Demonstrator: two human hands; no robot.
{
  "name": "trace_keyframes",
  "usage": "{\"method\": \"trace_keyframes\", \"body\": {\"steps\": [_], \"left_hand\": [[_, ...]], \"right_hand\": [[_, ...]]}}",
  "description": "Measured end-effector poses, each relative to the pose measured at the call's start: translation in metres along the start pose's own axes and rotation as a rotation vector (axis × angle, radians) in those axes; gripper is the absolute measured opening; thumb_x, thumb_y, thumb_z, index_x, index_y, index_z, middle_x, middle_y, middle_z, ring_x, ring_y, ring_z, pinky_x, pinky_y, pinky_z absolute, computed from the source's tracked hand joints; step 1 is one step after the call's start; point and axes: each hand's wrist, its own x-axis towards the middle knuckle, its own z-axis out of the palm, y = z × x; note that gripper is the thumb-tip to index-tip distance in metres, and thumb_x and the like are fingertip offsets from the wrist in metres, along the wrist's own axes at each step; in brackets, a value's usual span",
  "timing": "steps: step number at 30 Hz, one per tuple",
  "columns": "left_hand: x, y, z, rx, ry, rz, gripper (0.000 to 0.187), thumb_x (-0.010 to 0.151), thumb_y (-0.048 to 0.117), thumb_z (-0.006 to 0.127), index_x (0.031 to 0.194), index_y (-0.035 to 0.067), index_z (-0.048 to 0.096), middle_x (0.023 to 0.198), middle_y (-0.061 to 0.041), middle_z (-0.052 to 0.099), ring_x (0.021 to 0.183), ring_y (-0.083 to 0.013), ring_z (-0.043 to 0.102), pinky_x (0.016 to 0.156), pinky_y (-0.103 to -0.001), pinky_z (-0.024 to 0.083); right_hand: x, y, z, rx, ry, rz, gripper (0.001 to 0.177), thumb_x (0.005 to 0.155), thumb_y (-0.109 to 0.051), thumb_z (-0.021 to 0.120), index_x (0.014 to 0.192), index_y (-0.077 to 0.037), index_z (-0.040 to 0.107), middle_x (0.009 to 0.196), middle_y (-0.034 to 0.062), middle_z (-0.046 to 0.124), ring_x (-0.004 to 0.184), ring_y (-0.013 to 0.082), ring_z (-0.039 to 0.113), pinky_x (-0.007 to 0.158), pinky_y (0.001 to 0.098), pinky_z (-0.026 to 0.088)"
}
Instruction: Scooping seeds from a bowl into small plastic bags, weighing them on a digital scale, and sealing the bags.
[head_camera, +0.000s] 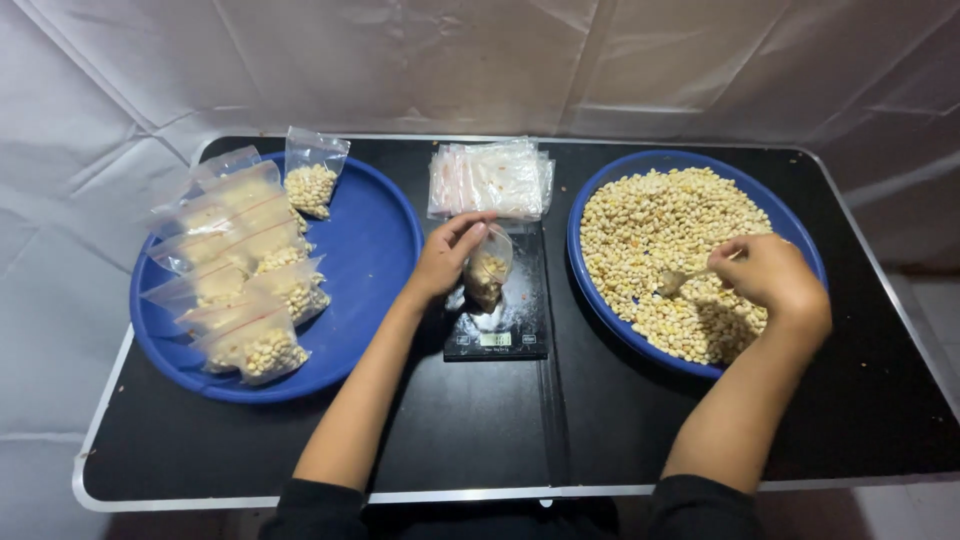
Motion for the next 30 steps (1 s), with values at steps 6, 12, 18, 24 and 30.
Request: {"method": "trace_keyframes", "body": {"steps": [6,12,18,24,30], "left_hand": [[0.003,-0.009,-0.004,-0.155,-0.047,-0.126,0.017,0.099,0.022,0.064,0.11,0.011,0.073,0.108,-0.003,0.074,0.103,-0.0144,0.069,0.092,-0.026,0.056],[-0.002,0.001,0.017,-0.147,0.154,-0.05,0.019,0.096,0.024,0.075,0.11,0.012,0.078,0.091,-0.001,0.075,0.086,-0.0062,0.062,0.081,-0.025,0.054],[-0.015,0.012,0.035,-0.096,0.255,-0.017,0.017,0.095,0.025,0.076,0.108,0.014,0.079,0.092,-0.003,0.078,0.091,-0.0091,0.068,0.086,-0.03,0.056],[-0.034,0.024,0.039,-0.059,0.384,-0.051,0.018,0.095,0.024,0.076,0.11,0.015,0.078,0.095,-0.003,0.079,0.096,-0.0107,0.071,0.089,-0.032,0.058],[-0.051,0.032,0.038,-0.017,0.414,0.003,0.014,0.096,0.02,0.074,0.105,0.009,0.077,0.093,-0.006,0.078,0.093,-0.013,0.07,0.082,-0.034,0.06]], "right_hand": [[-0.038,-0.005,0.001,-0.04,-0.127,0.05,0.02,0.095,-0.022,0.069,0.101,-0.007,0.081,0.089,0.0126,0.079,0.08,0.0249,0.071,0.074,0.0408,0.049],[-0.064,0.016,0.062,-0.236,0.305,-0.206,0.046,0.095,-0.048,0.072,0.117,-0.008,0.077,0.105,0.0196,0.077,0.104,0.0401,0.074,0.093,0.0494,0.057],[-0.115,-0.09,0.109,0.461,0.207,-0.652,0.024,0.092,-0.021,0.077,0.112,-0.008,0.075,0.089,0.0137,0.078,0.085,0.0313,0.075,0.077,0.0421,0.059],[-0.086,-0.103,0.149,0.59,0.202,-0.685,0.011,0.091,-0.021,0.079,0.102,-0.017,0.079,0.086,0.0018,0.078,0.081,0.0192,0.075,0.071,0.0291,0.059],[-0.082,-0.1,0.159,0.722,0.238,-0.722,0.007,0.093,-0.018,0.077,0.098,-0.013,0.078,0.081,0.0057,0.074,0.077,0.0193,0.071,0.071,0.031,0.057]]}}
